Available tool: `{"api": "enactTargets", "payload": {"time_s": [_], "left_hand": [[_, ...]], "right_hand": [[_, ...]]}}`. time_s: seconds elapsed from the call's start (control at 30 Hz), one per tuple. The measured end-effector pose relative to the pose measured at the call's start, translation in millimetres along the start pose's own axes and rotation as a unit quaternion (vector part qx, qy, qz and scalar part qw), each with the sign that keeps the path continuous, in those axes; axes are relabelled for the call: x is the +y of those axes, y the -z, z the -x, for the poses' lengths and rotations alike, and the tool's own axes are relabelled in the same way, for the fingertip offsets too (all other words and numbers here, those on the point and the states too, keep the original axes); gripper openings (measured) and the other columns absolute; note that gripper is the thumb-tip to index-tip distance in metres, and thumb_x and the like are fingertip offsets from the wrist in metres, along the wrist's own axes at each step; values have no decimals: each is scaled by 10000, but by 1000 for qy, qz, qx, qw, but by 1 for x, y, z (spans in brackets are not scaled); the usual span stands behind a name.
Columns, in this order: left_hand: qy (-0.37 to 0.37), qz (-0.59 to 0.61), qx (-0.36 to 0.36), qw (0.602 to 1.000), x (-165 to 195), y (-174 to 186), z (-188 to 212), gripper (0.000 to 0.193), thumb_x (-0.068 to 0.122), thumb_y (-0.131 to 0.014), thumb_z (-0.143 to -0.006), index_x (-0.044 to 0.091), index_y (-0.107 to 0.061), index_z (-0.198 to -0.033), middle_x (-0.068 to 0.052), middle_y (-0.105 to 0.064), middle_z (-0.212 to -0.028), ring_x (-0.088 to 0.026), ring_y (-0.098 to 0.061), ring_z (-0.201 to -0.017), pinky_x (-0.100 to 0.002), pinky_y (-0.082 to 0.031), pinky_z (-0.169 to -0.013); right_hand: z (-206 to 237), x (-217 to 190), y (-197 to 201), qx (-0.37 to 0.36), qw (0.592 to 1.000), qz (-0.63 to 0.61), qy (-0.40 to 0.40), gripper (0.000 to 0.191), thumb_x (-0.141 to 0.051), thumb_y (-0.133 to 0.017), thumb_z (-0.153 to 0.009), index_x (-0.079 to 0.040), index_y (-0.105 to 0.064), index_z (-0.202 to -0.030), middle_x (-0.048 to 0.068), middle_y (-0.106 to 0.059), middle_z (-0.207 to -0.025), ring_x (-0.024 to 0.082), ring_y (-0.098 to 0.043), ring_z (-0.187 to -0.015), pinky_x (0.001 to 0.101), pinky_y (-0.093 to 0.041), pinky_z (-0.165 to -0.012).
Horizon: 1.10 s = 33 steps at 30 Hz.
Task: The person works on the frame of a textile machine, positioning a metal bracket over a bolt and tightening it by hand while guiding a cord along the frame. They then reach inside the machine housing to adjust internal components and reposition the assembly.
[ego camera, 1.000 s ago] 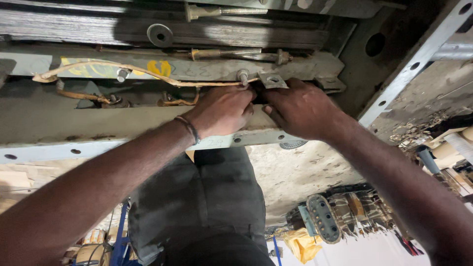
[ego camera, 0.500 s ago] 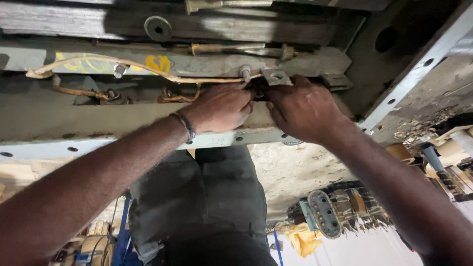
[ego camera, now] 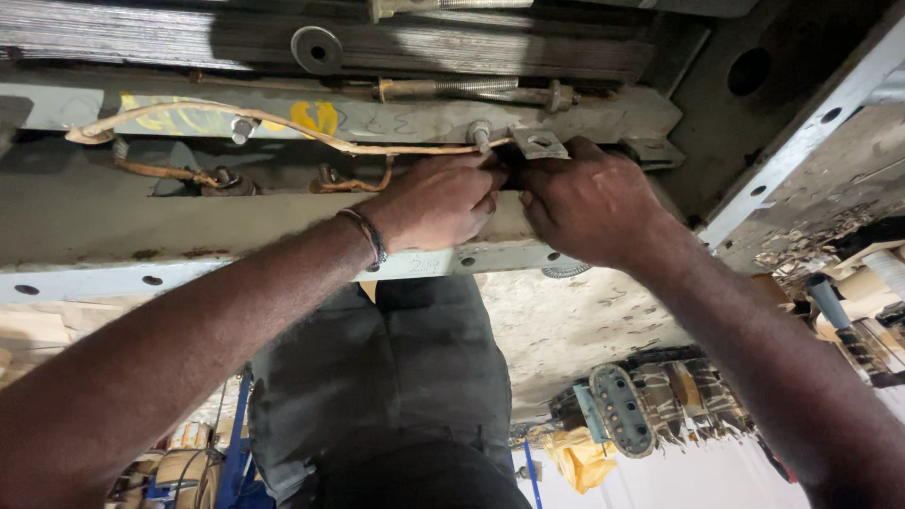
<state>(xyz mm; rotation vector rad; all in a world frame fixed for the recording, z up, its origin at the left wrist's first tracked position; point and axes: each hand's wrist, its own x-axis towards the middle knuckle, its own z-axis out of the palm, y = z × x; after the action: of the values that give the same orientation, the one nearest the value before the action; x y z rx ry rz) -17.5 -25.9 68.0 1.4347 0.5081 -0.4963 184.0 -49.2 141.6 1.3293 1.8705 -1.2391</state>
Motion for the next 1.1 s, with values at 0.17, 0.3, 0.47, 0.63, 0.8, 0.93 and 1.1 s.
{"api": "enactTargets", "payload": {"time_s": [0.17, 0.3, 0.47, 0.63, 0.8, 0.93, 1.1], "left_hand": [[85, -35, -90, 992, 12, 10, -3, 561, 533, -429, -998, 58, -666, -1178, -178, -687, -1013, -322, -714, -895, -515, -604, -781], [16, -50, -56, 997, 14, 17, -1, 928, 848, -581, -798, 128, -610, -1382, -302, -527, -1345, -441, -554, -1202, -592, -480, -957], [38, -79, -105, 991, 13, 4, -3, 1274, 897, -730, -557, 165, -426, -1554, -280, -350, -1575, -425, -538, -1311, -501, -489, -1051], [45, -13, -72, 996, 15, 4, -4, 1242, 827, -797, -518, 92, -488, -1470, -251, -465, -1486, -368, -612, -1207, -471, -557, -947], [20, -66, -70, 995, 26, 14, 10, 1076, 832, -744, -564, 93, -661, -1343, -170, -706, -1328, -334, -679, -1206, -470, -550, -1002], [-3, -62, -23, 998, 42, 23, 29, 1130, 847, -772, -564, 103, -597, -1397, -195, -621, -1333, -363, -631, -1190, -503, -533, -954], [18, -121, -2, 993, 59, 44, 39, 1244, 788, -877, -413, 105, -551, -1400, -197, -525, -1431, -402, -605, -1187, -529, -521, -931]], "right_hand": [[10, 0, -4, 14, 999, -23, -30, 306, -325, -529, -1059, -105, -726, -1140, 112, -756, -996, 312, -679, -910, 455, -574, -857], [53, 5, -8, 252, 962, -104, -16, 274, -229, -622, -1014, -72, -727, -1213, 132, -756, -1124, 339, -691, -1075, 475, -552, -954], [88, 14, -49, 423, 891, -138, -89, 192, -208, -628, -1108, -56, -709, -1192, 106, -746, -1152, 293, -689, -1137, 430, -544, -1023], [74, 9, -75, 497, 862, -41, -88, 209, -211, -643, -976, -52, -751, -1058, 109, -751, -1054, 310, -692, -1047, 480, -504, -942], [83, -10, -43, 500, 858, -62, -99, 218, -228, -648, -966, -48, -726, -1062, 129, -719, -1092, 350, -652, -1052, 489, -512, -973], [92, -28, -8, 495, 859, -69, -115, 220, -207, -657, -914, -56, -737, -1051, 133, -715, -1070, 353, -657, -1021, 469, -509, -921], [84, -36, 24, 488, 858, -76, -139, 229, -207, -664, -866, -64, -733, -1031, 124, -720, -1051, 333, -663, -991, 451, -514, -886]]}}
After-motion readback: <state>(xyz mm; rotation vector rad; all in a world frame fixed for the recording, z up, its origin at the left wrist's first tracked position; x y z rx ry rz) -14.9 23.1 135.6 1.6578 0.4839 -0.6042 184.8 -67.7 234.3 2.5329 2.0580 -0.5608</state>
